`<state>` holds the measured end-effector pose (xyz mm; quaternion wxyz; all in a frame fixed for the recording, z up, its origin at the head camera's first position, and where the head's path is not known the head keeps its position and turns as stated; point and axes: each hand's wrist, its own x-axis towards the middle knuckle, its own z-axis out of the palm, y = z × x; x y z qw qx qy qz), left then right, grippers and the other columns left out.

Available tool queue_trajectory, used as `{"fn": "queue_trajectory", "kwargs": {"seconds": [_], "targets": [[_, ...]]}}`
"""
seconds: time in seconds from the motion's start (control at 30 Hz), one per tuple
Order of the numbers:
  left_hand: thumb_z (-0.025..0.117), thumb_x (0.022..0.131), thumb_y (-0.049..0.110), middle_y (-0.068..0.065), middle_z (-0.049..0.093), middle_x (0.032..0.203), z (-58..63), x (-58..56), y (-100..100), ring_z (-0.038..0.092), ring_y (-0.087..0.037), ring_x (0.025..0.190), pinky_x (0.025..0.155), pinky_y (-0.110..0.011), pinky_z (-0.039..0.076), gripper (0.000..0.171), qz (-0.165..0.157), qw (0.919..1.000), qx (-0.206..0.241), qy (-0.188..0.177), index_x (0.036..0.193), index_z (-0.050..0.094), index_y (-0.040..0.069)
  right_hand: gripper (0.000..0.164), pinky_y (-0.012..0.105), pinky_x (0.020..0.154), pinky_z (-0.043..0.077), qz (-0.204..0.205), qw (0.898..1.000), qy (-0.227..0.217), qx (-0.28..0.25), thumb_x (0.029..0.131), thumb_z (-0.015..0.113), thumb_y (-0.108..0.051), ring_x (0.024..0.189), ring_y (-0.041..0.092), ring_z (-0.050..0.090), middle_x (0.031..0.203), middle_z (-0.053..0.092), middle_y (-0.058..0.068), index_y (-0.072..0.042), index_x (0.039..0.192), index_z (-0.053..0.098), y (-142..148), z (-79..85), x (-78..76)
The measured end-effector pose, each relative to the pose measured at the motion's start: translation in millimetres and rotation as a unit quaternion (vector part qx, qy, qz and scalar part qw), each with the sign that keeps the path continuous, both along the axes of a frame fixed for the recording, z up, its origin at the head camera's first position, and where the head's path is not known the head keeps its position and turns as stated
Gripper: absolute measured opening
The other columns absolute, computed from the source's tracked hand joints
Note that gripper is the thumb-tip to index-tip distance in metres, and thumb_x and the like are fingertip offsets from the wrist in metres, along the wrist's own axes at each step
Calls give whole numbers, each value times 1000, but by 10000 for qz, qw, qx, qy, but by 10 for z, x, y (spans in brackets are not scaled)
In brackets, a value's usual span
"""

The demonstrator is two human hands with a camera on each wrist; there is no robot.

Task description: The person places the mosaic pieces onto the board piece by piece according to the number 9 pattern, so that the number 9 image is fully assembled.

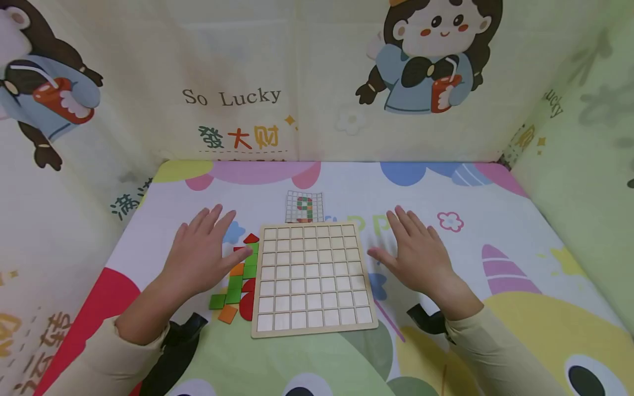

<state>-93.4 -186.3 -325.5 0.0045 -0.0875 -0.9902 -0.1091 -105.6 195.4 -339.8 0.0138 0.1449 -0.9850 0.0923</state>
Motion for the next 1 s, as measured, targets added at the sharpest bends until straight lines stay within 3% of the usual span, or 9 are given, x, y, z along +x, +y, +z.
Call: {"fn": "queue_trajectory", "kwargs": {"seconds": [0.2, 0.33, 0.57, 1.0], "targets": [[82, 81, 35, -28, 44, 146, -39, -25, -32, 40, -47, 133, 100, -65, 40, 80, -208, 9992, 30, 339, 145, 49, 1, 82, 64, 105, 34, 289, 9984, 356, -328, 91, 69, -48, 137, 46, 38, 151, 41, 26, 6, 146, 42, 19, -76, -16], [83, 81, 32, -26, 49, 143, -65, -59, -60, 45, -45, 130, 94, -61, 47, 74, -241, 9989, 244, 325, 142, 53, 3, 80, 59, 101, 41, 532, 9957, 512, -555, 88, 74, -44, 130, 44, 47, 144, 49, 26, 8, 142, 47, 7, -113, -17], [77, 88, 24, -21, 53, 141, -146, -181, -117, 44, -43, 129, 92, -58, 50, 59, -294, 9960, 849, -41, 139, 56, 4, 76, 60, 96, 45, 580, 9940, 79, -929, 85, 80, -38, 127, 42, 50, 140, 55, 21, 2, 142, 50, -47, -139, 9], [71, 91, 12, -20, 55, 137, -338, -436, -191, 43, -42, 128, 97, -57, 47, 46, -685, 9885, 1174, -659, 135, 60, 4, 73, 57, 102, 41, 815, 9852, -815, -1268, 84, 82, -24, 129, 40, 50, 140, 55, 20, 1, 144, 49, -50, -288, 41]]}}
